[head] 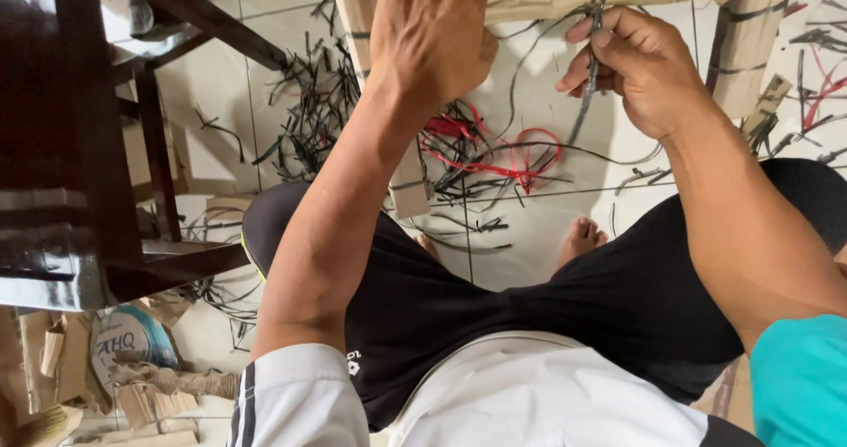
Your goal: The person wraps parts of a wooden chair frame with paper and secures the wrapping with red tape by hand, using scissors to cut the tape.
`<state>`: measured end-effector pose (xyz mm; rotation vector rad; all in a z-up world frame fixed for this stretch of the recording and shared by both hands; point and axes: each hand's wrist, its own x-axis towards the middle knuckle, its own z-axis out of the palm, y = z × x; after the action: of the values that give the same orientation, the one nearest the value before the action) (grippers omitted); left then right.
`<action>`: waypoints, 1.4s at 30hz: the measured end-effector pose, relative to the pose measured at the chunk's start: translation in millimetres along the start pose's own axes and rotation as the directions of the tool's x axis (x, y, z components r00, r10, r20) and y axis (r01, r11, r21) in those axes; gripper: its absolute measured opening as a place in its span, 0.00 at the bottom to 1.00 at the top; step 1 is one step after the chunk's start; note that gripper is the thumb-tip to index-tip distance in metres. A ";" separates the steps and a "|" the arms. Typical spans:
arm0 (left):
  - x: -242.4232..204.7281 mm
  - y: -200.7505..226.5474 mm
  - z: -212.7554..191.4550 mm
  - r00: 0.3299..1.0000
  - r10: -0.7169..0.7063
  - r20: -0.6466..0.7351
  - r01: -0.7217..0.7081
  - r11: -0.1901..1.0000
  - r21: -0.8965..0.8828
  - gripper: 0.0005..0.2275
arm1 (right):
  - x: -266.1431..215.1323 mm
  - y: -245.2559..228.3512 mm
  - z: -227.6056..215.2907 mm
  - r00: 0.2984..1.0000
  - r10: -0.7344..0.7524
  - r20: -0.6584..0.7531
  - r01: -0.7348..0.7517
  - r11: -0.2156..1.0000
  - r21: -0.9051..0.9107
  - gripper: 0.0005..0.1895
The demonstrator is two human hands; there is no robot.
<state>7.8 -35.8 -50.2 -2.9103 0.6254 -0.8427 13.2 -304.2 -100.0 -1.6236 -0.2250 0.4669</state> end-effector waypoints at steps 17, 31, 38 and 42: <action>6.0 5.8 -35.9 0.974 0.073 0.214 -0.017 0.967 -0.254 0.29 | -2.1 -32.1 42.1 0.941 -0.334 0.048 0.336 0.940 -0.062 0.12; 8.9 2.8 -25.9 0.987 0.076 0.145 -0.029 0.954 -0.298 0.11 | 12.7 -18.2 42.7 0.923 -0.385 -0.026 0.376 0.883 0.281 0.09; 9.4 4.6 -34.3 0.995 0.070 0.074 -0.045 0.952 -0.303 0.16 | 12.5 -14.5 13.6 0.923 -0.377 -0.081 0.372 0.815 0.445 0.04; 8.4 4.8 -28.6 0.995 0.067 0.069 -0.045 0.960 -0.277 0.11 | 2.4 -30.8 14.9 0.955 -0.291 -0.064 0.287 0.837 0.466 0.06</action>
<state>-2.4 -41.6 -22.4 -3.1335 0.8797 -0.6807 13.0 -286.3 -70.8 -1.0834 -0.3312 0.2665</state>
